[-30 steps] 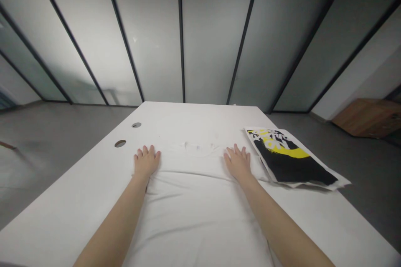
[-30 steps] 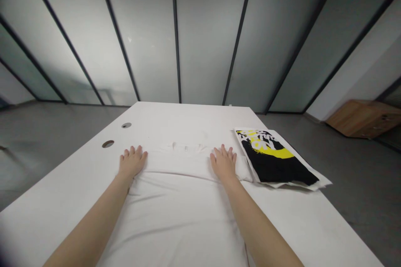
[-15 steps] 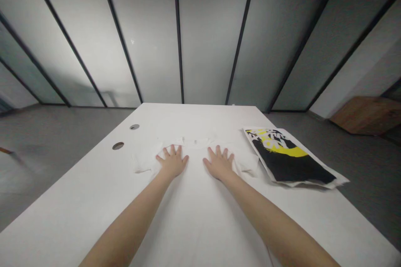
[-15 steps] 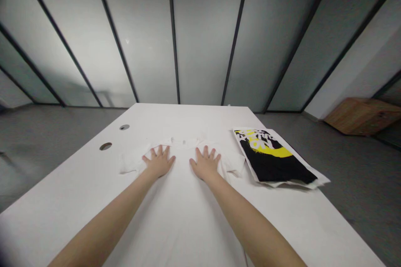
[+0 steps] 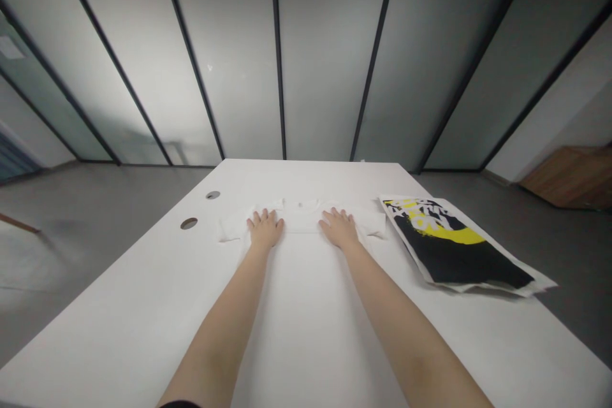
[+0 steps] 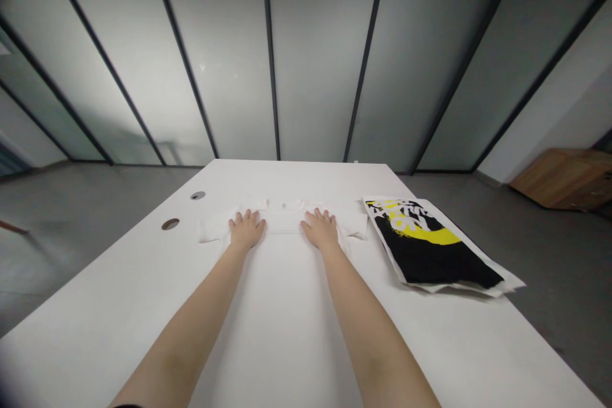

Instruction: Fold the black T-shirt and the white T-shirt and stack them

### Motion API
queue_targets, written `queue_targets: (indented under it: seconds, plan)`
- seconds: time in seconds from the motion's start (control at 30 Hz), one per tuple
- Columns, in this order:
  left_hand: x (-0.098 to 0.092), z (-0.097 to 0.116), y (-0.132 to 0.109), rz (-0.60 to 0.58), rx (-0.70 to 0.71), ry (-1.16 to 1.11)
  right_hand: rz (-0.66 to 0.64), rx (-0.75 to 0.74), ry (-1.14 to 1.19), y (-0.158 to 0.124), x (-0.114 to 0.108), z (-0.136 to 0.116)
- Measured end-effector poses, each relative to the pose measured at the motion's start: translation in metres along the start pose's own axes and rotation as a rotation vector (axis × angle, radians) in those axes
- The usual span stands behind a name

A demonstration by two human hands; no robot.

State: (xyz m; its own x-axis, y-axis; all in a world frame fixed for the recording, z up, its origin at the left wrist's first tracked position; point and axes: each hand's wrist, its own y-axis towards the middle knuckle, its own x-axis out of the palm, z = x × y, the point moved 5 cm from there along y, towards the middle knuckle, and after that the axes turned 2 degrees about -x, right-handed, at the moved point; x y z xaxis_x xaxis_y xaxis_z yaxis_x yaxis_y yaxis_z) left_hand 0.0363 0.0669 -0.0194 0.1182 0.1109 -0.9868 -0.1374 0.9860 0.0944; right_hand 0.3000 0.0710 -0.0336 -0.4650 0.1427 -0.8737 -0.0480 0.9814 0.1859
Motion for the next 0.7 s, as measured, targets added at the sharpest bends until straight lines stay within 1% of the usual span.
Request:
queue_targets:
  seconds: [0.1, 0.2, 0.3, 0.4, 0.47, 0.53, 0.63, 0.7]
  plan:
    - [-0.002, -0.013, -0.003, 0.039, -0.052, -0.010, 0.078, -0.025, 0.095, -0.001, -0.006, 0.010]
    - [-0.004, -0.031, -0.005, 0.053, -0.076, 0.011, 0.158, -0.015, 0.169, -0.001, -0.021, 0.025]
    - [-0.006, -0.049, -0.002, 0.040, -0.113, 0.021, 0.220, 0.078, 0.190, -0.004, -0.042, 0.050]
    - [-0.010, -0.058, 0.001, 0.029, -0.168, 0.013, 0.253, 0.225, 0.152, -0.010, -0.061, 0.078]
    - [-0.014, -0.058, 0.001, 0.004, -0.205, 0.013, 0.244, 0.325, 0.100, -0.016, -0.068, 0.092]
    - [-0.018, -0.055, -0.001, -0.042, -0.250, 0.021, 0.213, 0.422, 0.034, -0.023, -0.071, 0.100]
    - [-0.024, -0.044, -0.006, -0.094, -0.285, 0.026, 0.175, 0.549, -0.060, -0.031, -0.069, 0.103]
    - [-0.028, -0.031, -0.010, -0.101, -0.248, 0.019, 0.171, 0.615, -0.105, -0.034, -0.068, 0.101]
